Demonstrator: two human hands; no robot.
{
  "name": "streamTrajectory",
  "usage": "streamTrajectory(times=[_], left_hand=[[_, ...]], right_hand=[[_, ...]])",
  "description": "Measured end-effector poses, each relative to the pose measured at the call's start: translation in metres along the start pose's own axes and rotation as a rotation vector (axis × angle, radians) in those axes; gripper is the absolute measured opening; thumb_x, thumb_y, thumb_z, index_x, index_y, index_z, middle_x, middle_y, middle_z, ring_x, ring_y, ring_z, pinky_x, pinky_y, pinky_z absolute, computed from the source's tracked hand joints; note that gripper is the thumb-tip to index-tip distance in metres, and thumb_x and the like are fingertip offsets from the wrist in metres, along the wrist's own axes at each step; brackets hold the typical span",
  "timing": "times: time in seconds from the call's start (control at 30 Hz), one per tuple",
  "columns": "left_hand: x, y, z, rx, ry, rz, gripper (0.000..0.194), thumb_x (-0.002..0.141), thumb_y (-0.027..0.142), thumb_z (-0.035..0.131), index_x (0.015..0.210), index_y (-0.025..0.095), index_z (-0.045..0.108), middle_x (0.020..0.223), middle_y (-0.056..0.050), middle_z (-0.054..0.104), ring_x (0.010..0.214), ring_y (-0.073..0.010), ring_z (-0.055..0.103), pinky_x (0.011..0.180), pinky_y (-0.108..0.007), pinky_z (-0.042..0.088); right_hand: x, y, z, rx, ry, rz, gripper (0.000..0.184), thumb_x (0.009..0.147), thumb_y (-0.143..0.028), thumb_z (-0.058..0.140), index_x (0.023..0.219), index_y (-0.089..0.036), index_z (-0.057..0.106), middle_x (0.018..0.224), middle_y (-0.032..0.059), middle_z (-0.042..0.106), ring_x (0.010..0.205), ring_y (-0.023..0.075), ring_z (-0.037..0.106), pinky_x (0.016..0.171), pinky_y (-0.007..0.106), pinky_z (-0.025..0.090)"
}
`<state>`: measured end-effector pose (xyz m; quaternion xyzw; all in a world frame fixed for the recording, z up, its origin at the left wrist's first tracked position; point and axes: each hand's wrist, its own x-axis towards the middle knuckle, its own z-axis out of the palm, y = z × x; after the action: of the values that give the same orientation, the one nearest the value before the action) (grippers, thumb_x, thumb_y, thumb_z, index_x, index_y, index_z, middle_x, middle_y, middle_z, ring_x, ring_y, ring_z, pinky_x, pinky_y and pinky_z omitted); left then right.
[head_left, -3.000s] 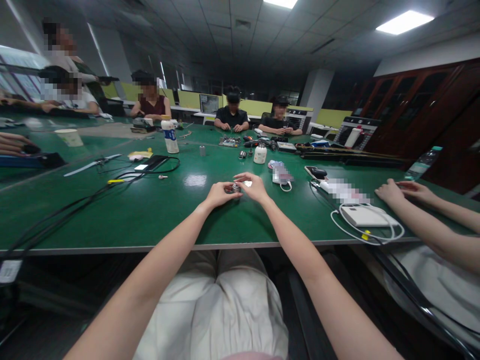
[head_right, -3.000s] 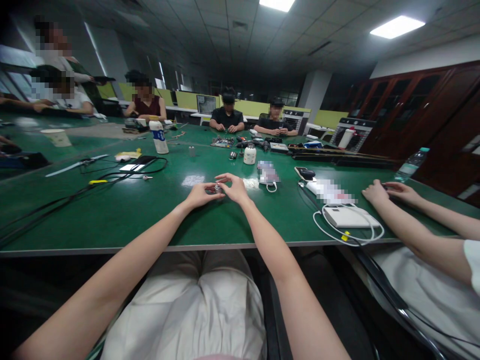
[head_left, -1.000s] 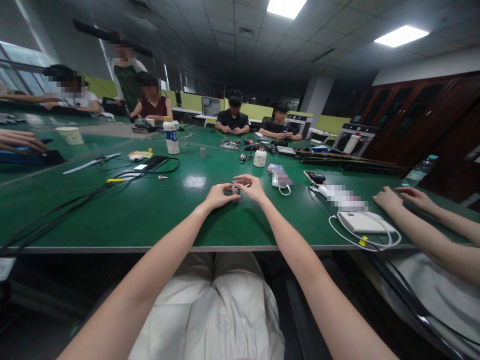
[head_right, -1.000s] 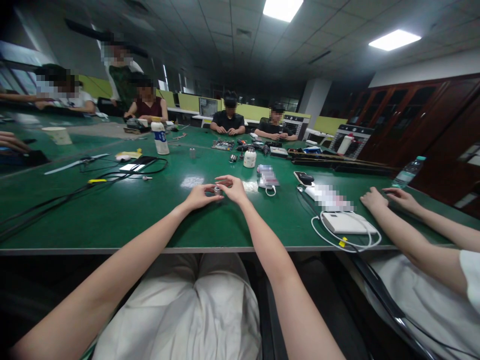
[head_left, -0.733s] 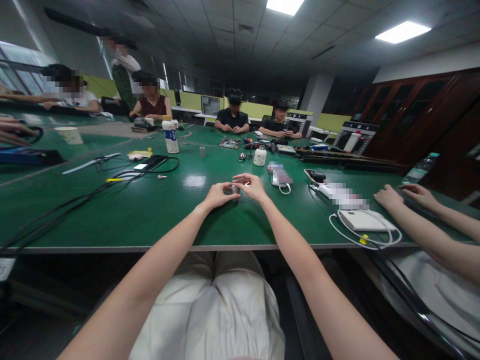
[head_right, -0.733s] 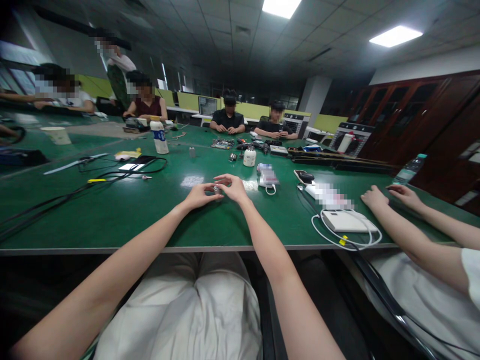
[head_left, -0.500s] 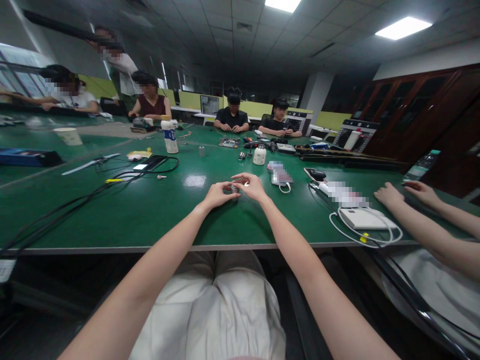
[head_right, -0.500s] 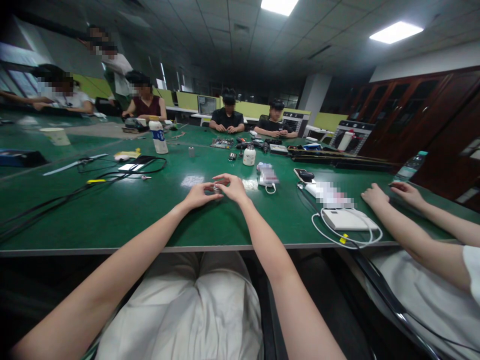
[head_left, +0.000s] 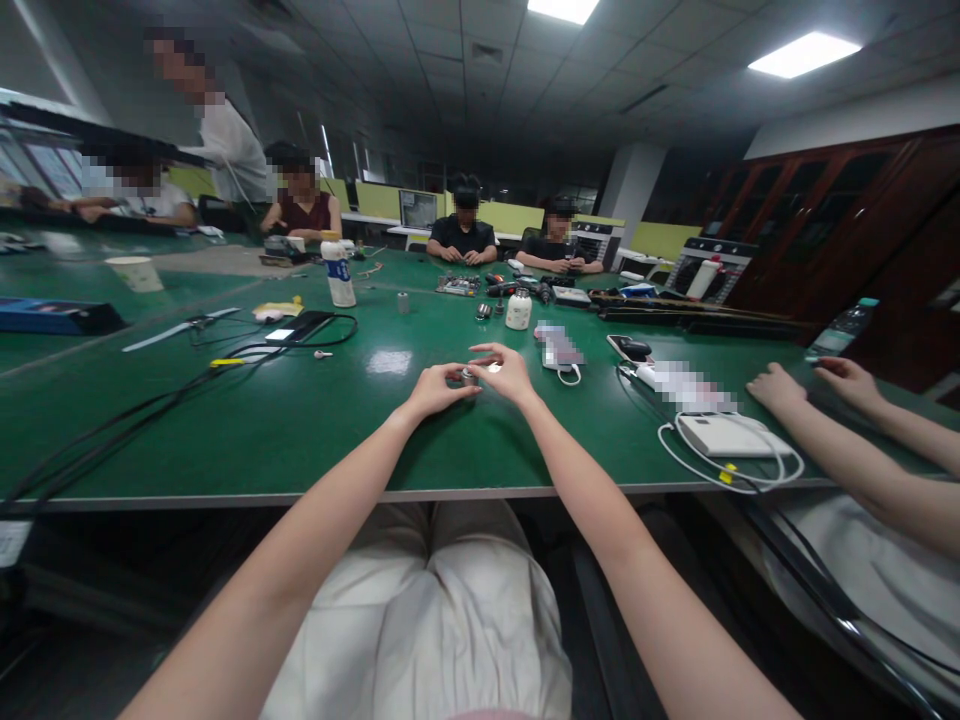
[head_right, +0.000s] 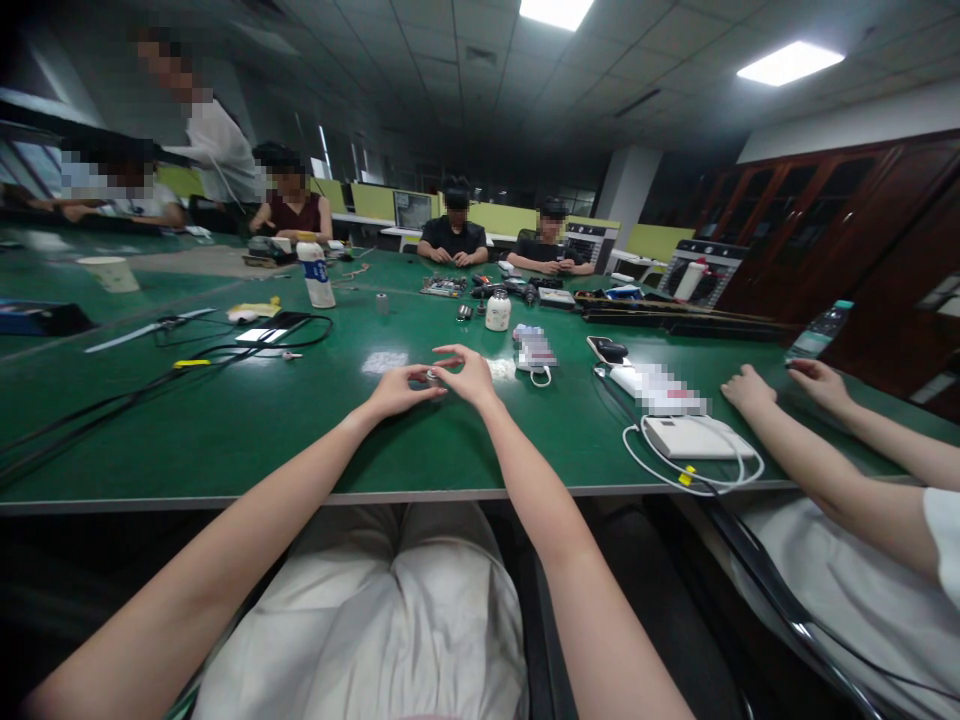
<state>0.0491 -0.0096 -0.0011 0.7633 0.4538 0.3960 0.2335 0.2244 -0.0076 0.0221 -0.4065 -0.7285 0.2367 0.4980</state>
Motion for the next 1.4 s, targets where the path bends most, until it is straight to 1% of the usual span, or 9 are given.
streamTrajectory(times=[0.13,0.27,0.5,0.57,0.7,0.83,1.03,1.17,1.4], left_hand=[[0.000,0.000,0.000,0.019,-0.004,-0.010,0.053,0.068,0.051,0.076,0.109,0.018,0.074,0.099,-0.008,0.078,0.095,-0.0284,0.071,0.088,-0.038,0.054],[0.000,0.000,0.001,0.018,0.017,-0.020,0.051,0.067,0.051,0.077,0.107,0.019,0.074,0.102,-0.008,0.078,0.096,-0.0279,0.071,0.091,-0.038,0.053],[0.002,-0.002,-0.001,0.074,0.052,-0.048,0.049,0.069,0.048,0.077,0.109,0.020,0.074,0.105,-0.008,0.077,0.097,-0.0279,0.071,0.089,-0.037,0.054],[0.003,-0.003,-0.001,0.104,0.072,-0.063,0.050,0.069,0.047,0.077,0.111,0.019,0.073,0.106,-0.009,0.077,0.098,-0.0285,0.071,0.088,-0.038,0.054],[0.003,-0.006,-0.002,0.119,0.086,-0.077,0.052,0.070,0.047,0.077,0.113,0.017,0.072,0.106,-0.011,0.077,0.099,-0.0286,0.070,0.088,-0.037,0.053],[0.003,-0.006,-0.002,0.099,0.085,-0.067,0.052,0.070,0.046,0.078,0.112,0.017,0.072,0.107,-0.011,0.076,0.098,-0.0278,0.070,0.088,-0.036,0.053],[0.002,-0.005,-0.002,0.047,0.065,-0.063,0.052,0.068,0.050,0.077,0.109,0.018,0.073,0.104,-0.010,0.077,0.095,-0.0278,0.071,0.088,-0.037,0.054],[0.002,-0.004,-0.001,0.016,0.015,-0.027,0.053,0.067,0.052,0.077,0.106,0.017,0.074,0.097,-0.009,0.078,0.090,-0.0274,0.071,0.087,-0.037,0.054],[0.003,-0.007,0.001,0.024,0.005,-0.003,0.054,0.066,0.052,0.076,0.108,0.018,0.074,0.098,-0.009,0.078,0.092,-0.0282,0.072,0.085,-0.038,0.055]], right_hand=[[0.003,0.002,0.004,0.013,0.033,0.004,0.022,0.079,-0.022,0.073,0.101,-0.021,0.071,0.089,0.0024,0.078,0.088,0.0185,0.075,0.086,0.030,0.056],[0.008,0.010,-0.008,0.043,0.113,0.038,0.029,0.080,-0.024,0.074,0.108,-0.018,0.070,0.087,0.0044,0.078,0.090,0.0196,0.075,0.088,0.031,0.056],[0.000,0.034,-0.027,-0.194,-0.276,0.202,0.027,0.073,-0.011,0.077,0.099,-0.019,0.076,0.079,0.0031,0.078,0.084,0.0213,0.076,0.086,0.034,0.057],[0.000,0.036,-0.026,-0.188,-0.319,0.202,0.029,0.074,-0.012,0.077,0.101,-0.020,0.076,0.082,0.0029,0.078,0.084,0.0199,0.076,0.086,0.033,0.057],[0.000,0.036,-0.024,-0.271,-0.274,0.137,0.031,0.071,-0.019,0.081,0.102,-0.023,0.076,0.084,0.0013,0.078,0.087,0.0209,0.076,0.091,0.035,0.056],[-0.001,0.034,-0.020,-0.277,-0.235,0.128,0.027,0.072,-0.013,0.079,0.098,-0.023,0.076,0.081,0.0007,0.078,0.085,0.0215,0.076,0.088,0.035,0.057],[0.003,0.019,-0.006,0.035,0.043,-0.023,0.028,0.080,-0.018,0.072,0.108,-0.020,0.071,0.095,0.0041,0.078,0.095,0.0204,0.075,0.095,0.036,0.055],[0.002,0.009,0.006,0.131,0.011,-0.080,0.025,0.081,-0.015,0.070,0.106,-0.021,0.070,0.099,0.0037,0.078,0.097,0.0189,0.074,0.095,0.034,0.056],[0.000,0.009,0.012,0.090,-0.034,-0.080,0.027,0.082,-0.013,0.067,0.107,-0.023,0.070,0.098,0.0014,0.077,0.100,0.0181,0.073,0.095,0.033,0.056]])
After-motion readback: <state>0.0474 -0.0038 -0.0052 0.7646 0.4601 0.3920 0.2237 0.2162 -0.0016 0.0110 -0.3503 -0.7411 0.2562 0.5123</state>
